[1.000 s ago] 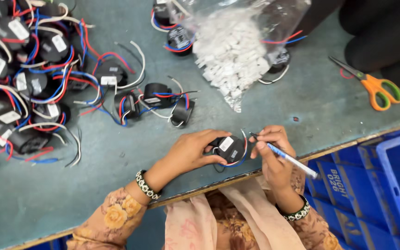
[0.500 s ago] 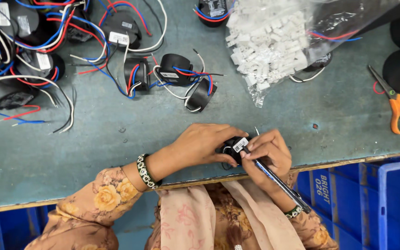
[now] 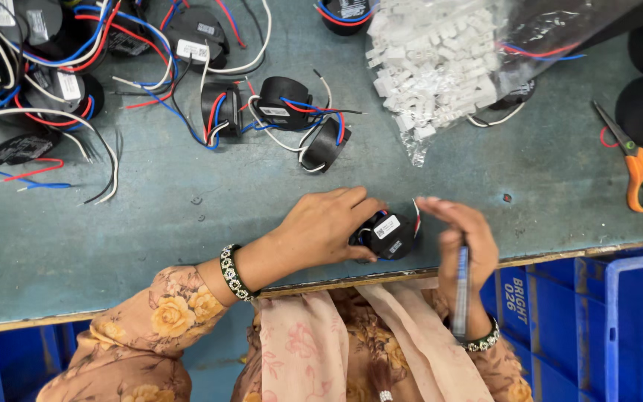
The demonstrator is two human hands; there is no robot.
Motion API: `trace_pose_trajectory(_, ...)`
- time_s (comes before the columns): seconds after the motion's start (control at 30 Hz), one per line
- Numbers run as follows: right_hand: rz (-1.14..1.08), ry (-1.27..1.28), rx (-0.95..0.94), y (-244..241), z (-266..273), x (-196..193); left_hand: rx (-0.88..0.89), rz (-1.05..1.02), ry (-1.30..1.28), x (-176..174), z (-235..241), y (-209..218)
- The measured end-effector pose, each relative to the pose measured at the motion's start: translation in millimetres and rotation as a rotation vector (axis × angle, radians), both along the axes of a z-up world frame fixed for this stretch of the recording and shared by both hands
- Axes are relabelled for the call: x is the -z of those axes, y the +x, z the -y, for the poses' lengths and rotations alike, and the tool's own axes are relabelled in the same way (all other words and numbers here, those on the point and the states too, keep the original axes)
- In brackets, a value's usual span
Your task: The person picks up small black cylindrical electronic components with wires from a pile on a workbench. Using a black marker, they write on the white label attached to each component and then place it into a growing stack of labeled units.
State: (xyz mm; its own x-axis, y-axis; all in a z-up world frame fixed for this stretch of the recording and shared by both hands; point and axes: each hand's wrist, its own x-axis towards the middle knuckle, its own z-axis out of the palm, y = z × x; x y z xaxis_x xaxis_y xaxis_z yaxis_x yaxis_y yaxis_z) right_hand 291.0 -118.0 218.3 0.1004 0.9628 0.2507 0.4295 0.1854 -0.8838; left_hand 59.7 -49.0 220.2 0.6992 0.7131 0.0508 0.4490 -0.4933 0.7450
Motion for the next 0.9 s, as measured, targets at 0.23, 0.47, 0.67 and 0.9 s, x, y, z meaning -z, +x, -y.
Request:
trace_pose_trajectory(0.23, 0.393, 0.111, -0.226, -12.3, 7.6, -8.3, -0.016, -0.001, 0.01, -14.7, -2.3, 2.3)
trace_pose_trajectory(0.47, 0.171, 0.256, -0.079, -11.7, 22.8, -12.6, -0.059, 0.249, -0.086, -13.6, 3.1, 6.3)
trace_pose_trajectory(0.67, 0.026, 0.244, 0.063, -21.2, 23.2, 0.9, -0.034, 0.234, -0.416, 26.6, 6.3, 3.7)
trace_pose_trajectory(0.9, 0.301, 0.082, -0.018, 6.8, 13.8, 6.0, 0.018, -0.252, -0.578, -9.9, -29.5, -36.4)
